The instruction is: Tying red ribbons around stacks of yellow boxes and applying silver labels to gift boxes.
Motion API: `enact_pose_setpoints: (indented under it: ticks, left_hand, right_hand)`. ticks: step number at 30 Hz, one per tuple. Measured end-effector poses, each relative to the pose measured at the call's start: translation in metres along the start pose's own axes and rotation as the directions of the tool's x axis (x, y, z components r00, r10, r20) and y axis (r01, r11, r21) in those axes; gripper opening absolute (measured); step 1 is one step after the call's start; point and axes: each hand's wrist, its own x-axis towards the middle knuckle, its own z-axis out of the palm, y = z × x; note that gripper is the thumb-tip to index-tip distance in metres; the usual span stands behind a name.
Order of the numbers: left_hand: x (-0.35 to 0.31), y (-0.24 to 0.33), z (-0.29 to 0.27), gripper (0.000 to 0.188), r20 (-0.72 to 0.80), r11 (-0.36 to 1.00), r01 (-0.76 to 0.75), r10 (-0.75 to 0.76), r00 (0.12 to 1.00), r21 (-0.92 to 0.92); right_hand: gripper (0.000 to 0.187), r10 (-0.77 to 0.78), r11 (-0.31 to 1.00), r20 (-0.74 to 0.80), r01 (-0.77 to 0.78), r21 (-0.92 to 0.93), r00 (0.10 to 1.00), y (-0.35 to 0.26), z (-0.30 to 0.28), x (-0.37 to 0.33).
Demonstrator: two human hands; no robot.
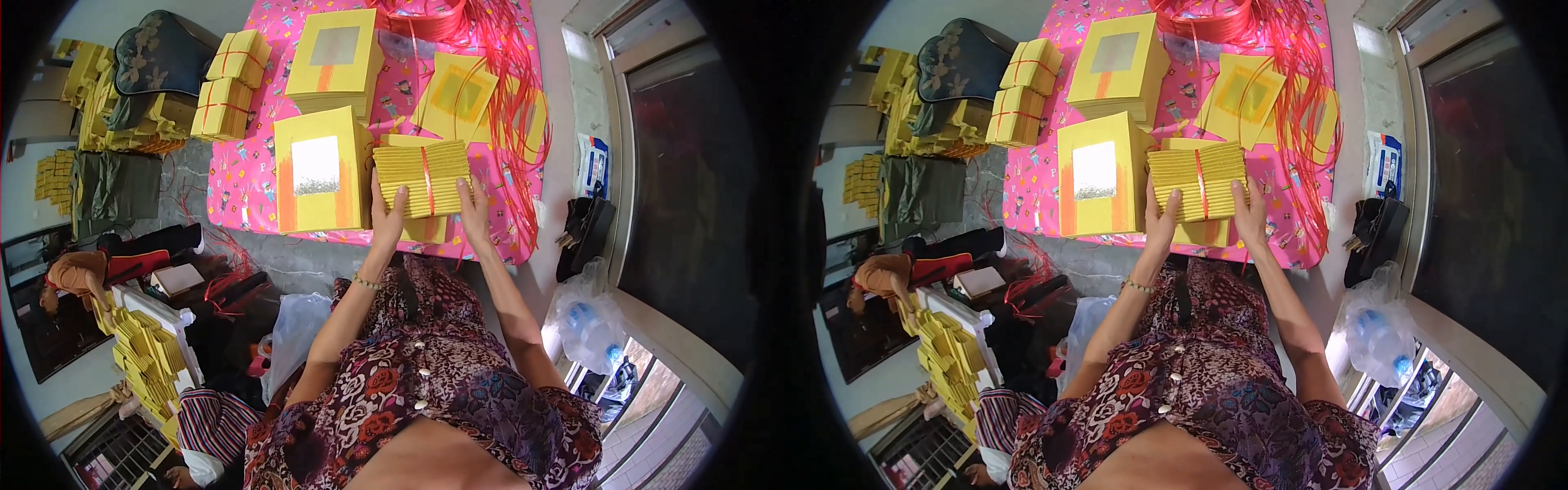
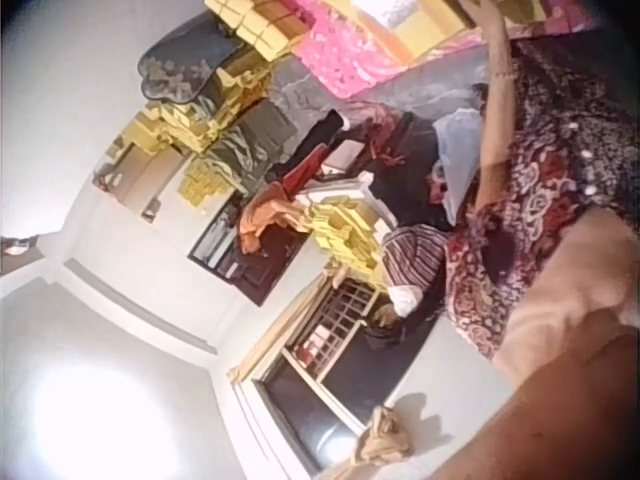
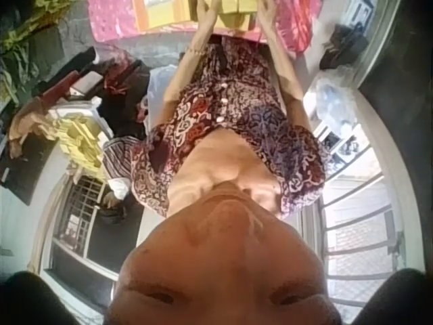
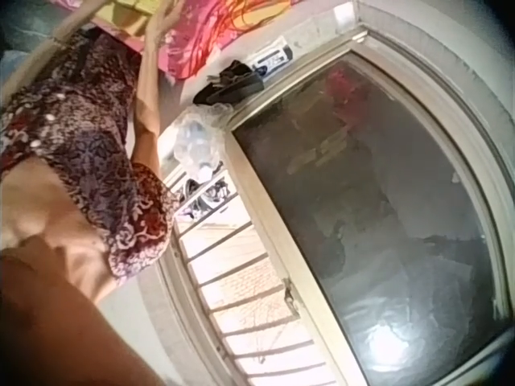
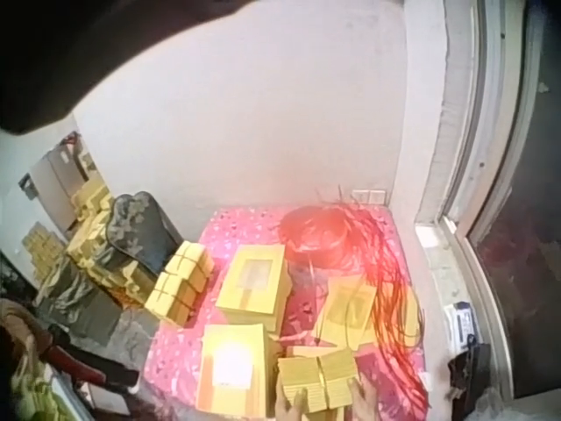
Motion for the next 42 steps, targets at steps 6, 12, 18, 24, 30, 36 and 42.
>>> enact_pose_setpoints:
  ticks: [6,12,18,24,30,36,42]
  left_hand:
    - [0.000,-0.001,-0.004,0.066,0.004,0.997,0.048,-0.048,0.999,-0.053]
    - [0.000,0.011,-0.010,0.072,0.049,0.991,0.118,-0.115,0.992,-0.061]
    - [-0.012,-0.012,-0.032,0.103,0.177,0.996,0.025,-0.008,0.984,-0.091]
    - [-0.013,-0.038,-0.025,0.110,0.169,0.987,-0.148,0.136,0.976,0.060]
    - [-0.014,-0.003,-0.014,0.099,-0.021,0.844,-0.168,0.208,0.978,0.509]
    - [-0.038,0.025,-0.007,0.083,-0.057,0.852,0.078,-0.057,0.997,0.517]
    - [-0.029,-0.019,-0.008,0.076,-0.214,0.838,0.265,-0.182,0.960,0.478]
  right_hand:
    - [0.040,0.012,0.998,0.049,-0.015,0.058,0.999,0.003,-0.006,0.001]
    - [0.044,0.104,0.947,0.126,-0.137,0.292,0.987,0.011,-0.026,0.004]
    - [0.062,0.015,0.996,0.188,-0.032,0.087,0.982,0.049,-0.064,-0.014]
    - [0.076,-0.209,0.900,0.321,0.310,-0.307,0.924,0.039,-0.043,-0.007]
    - [0.036,-0.370,0.855,0.262,0.437,-0.280,0.891,0.002,-0.043,0.004]
    - [0.037,-0.246,0.858,0.223,0.319,-0.404,0.943,-0.039,-0.044,0.013]
    - [0.048,-0.015,0.972,0.263,0.076,-0.221,0.965,0.002,-0.047,0.032]
